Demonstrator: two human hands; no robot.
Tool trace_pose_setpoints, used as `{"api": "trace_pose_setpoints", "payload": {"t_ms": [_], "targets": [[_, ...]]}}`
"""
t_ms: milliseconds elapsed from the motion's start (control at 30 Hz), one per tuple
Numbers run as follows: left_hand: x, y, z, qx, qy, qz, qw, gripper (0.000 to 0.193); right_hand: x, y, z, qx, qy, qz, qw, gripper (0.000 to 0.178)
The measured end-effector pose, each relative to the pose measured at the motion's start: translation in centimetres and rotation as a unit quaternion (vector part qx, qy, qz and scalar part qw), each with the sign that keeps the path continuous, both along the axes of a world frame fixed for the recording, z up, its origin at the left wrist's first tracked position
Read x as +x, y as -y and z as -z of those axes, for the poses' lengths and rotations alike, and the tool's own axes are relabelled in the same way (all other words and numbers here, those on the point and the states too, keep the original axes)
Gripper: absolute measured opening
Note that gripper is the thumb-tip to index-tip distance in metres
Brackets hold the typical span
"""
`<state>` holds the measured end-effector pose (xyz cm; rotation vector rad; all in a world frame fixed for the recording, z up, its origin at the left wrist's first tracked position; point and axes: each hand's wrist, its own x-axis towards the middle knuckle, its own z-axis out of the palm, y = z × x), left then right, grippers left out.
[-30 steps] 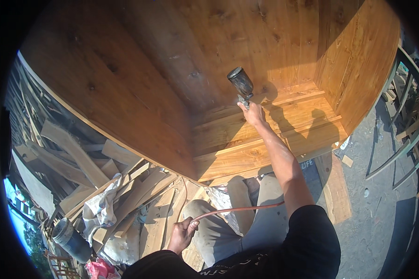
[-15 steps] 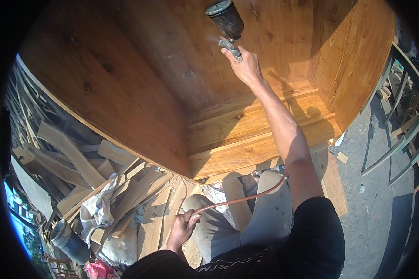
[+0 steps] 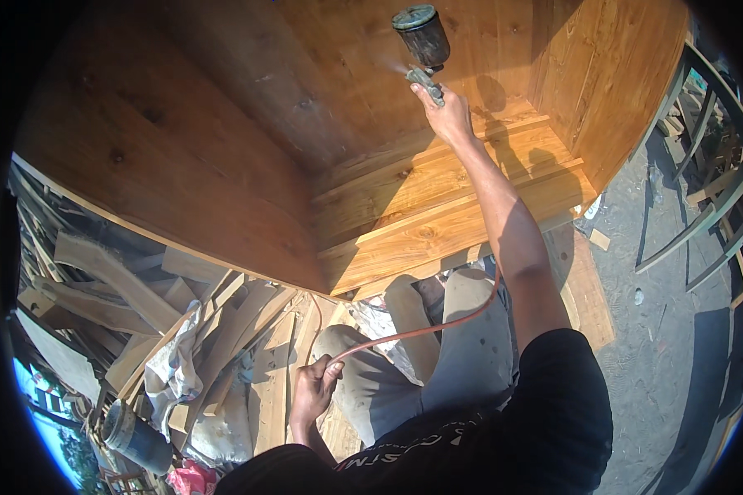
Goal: The person uses a spray gun to apply a finish to the interior and exterior of a wooden cabinet, moving the nozzle in overlapping passes.
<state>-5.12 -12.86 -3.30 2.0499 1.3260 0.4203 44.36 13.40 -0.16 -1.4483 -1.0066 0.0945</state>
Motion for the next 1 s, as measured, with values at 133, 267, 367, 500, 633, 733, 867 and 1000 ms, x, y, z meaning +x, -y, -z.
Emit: {"api": "trace_pose_setpoints", "payload": {"t_ms": [133, 267, 367, 500, 633, 733, 867, 1000], "targets": [[0.3, -0.3, 0.7, -0.005, -0.023, 0.018, 1.000, 0.035, 1.9, 0.0, 7.2, -0.084, 0.003, -0.005, 0.996, 0.055], [1.5, -0.4, 0.5, -0.020, -0.027, 0.014, 0.999, 0.034, 1.6, -0.9, 12.0, -0.149, -0.001, -0.015, 0.989, 0.061], [2.8, -0.8, 0.6, -0.016, -0.031, 0.031, 0.999, 0.031, 1.2, -2.7, 15.6, -0.165, -0.002, -0.008, 0.986, 0.060], [3.8, -0.7, 1.0, -0.006, -0.034, 0.038, 0.999, 0.027, -1.4, -5.8, 17.5, -0.238, -0.010, -0.030, 0.971, 0.064], [4.0, -0.2, 1.1, 0.023, -0.026, 0.051, 0.998, 0.037, -5.4, -7.3, 16.8, -0.240, -0.037, -0.088, 0.966, 0.067], [4.0, 0.0, 0.9, -0.002, -0.048, 0.035, 0.998, 0.038, -7.4, -8.3, 16.4, -0.232, -0.048, -0.101, 0.966, 0.067], [3.1, 0.3, 1.4, -0.013, -0.046, 0.014, 0.999, 0.040, -7.9, -7.9, 16.4, -0.211, -0.096, -0.152, 0.961, 0.075], [3.0, -0.4, 1.4, -0.039, -0.045, 0.019, 0.998, 0.028, -3.2, -5.7, 17.4, -0.189, -0.064, -0.046, 0.979, 0.064]]}}
